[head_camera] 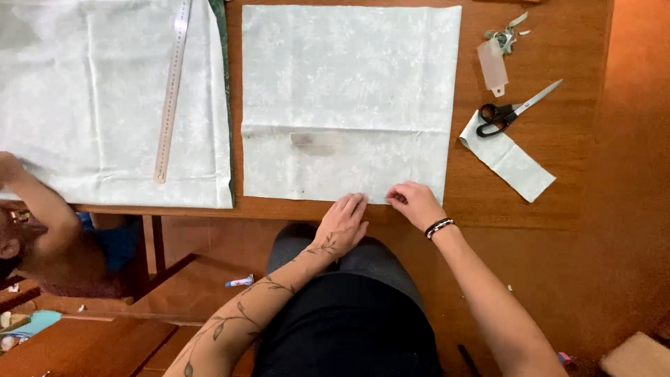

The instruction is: A person folds a piece of white fabric on a work table and then inspects a patterned fabric bag.

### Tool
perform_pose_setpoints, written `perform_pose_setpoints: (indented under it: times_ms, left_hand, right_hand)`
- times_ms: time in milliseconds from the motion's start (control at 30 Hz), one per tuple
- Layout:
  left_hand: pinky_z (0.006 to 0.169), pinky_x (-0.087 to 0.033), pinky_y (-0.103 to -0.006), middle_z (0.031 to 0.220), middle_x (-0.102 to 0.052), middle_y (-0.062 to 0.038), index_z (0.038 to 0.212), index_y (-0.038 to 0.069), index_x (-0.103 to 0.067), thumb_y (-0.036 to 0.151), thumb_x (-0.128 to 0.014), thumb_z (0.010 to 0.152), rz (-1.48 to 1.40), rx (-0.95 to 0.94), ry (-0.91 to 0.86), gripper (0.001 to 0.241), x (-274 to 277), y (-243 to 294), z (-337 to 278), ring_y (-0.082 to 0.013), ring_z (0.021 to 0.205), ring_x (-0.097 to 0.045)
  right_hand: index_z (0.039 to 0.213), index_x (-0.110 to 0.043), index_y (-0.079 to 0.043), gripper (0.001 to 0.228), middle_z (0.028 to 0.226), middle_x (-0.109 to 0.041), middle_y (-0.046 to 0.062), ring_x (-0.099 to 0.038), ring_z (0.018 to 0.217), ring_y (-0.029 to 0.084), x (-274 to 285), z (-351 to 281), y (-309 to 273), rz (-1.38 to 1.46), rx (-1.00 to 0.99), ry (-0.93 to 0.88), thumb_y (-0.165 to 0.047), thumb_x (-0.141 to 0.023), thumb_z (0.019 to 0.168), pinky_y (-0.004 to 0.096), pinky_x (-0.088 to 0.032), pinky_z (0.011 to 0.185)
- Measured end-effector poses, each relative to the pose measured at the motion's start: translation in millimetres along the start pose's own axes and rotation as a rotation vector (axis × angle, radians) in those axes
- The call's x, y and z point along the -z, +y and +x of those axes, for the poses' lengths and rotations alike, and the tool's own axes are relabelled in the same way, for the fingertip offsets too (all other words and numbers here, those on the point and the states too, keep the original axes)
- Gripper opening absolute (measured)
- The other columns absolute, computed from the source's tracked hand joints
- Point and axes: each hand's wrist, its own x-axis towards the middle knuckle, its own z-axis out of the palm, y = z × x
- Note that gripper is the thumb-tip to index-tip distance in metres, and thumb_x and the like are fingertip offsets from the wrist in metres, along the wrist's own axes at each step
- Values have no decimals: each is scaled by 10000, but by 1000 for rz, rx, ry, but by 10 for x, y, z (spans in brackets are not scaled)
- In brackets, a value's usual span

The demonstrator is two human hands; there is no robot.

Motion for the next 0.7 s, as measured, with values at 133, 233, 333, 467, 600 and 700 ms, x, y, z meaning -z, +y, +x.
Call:
perform_pose_setpoints:
  times_ms: [133,233,333,467,600,700]
  left_hand:
    - [1099,-429,-414,1264,-553,-219,1290,-86,-585,216,-663,899,-114,14,7,500,47,10,3,-363,1250,-546]
    - [1105,-425,-398,1251,-561,-202,1278,-78,-592,191,-650,911,-107,3,14,459,63,4,22,-340,1248,-555]
    - [1088,-437,-375,1233,-565,-177,1267,-58,-609,198,-647,901,-71,-10,27,448,48,-20,30,-313,1207,-575]
    - [1061,-449,-371,1228,-560,-166,1276,-43,-608,201,-639,901,-57,-8,35,448,67,-22,32,-303,1193,-578]
    - [1057,-452,-414,1235,-515,-195,1301,-31,-596,184,-648,891,-46,30,62,465,48,-8,-5,-346,1164,-563]
    - [1069,-439,-432,1240,-485,-207,1300,-27,-599,172,-641,879,-89,60,63,467,9,-13,-19,-368,1149,-549]
  right_hand:
    - [966,-740,-223,109,868,-733,25,-730,872,201,-30,38,-12,-44,1,12,-290,-733,880,350,-589,794]
    - [950,-740,-276,97,858,-735,-18,-728,862,183,-8,43,-104,-91,-29,24,-351,-724,891,351,-582,794]
    - [967,-726,-289,115,876,-726,-26,-719,884,187,-24,39,-171,-124,-74,33,-386,-697,912,366,-573,805]
    - [984,-690,-336,112,906,-688,-60,-692,942,178,-178,53,-122,-174,-131,18,-428,-644,939,364,-567,845]
    - [977,-675,-296,110,895,-657,-29,-676,965,216,-289,18,-93,-79,-100,119,-395,-626,977,380,-547,878]
    - [965,-676,-307,107,881,-659,-50,-674,952,205,-351,54,-91,-39,-73,167,-409,-646,966,368,-543,878]
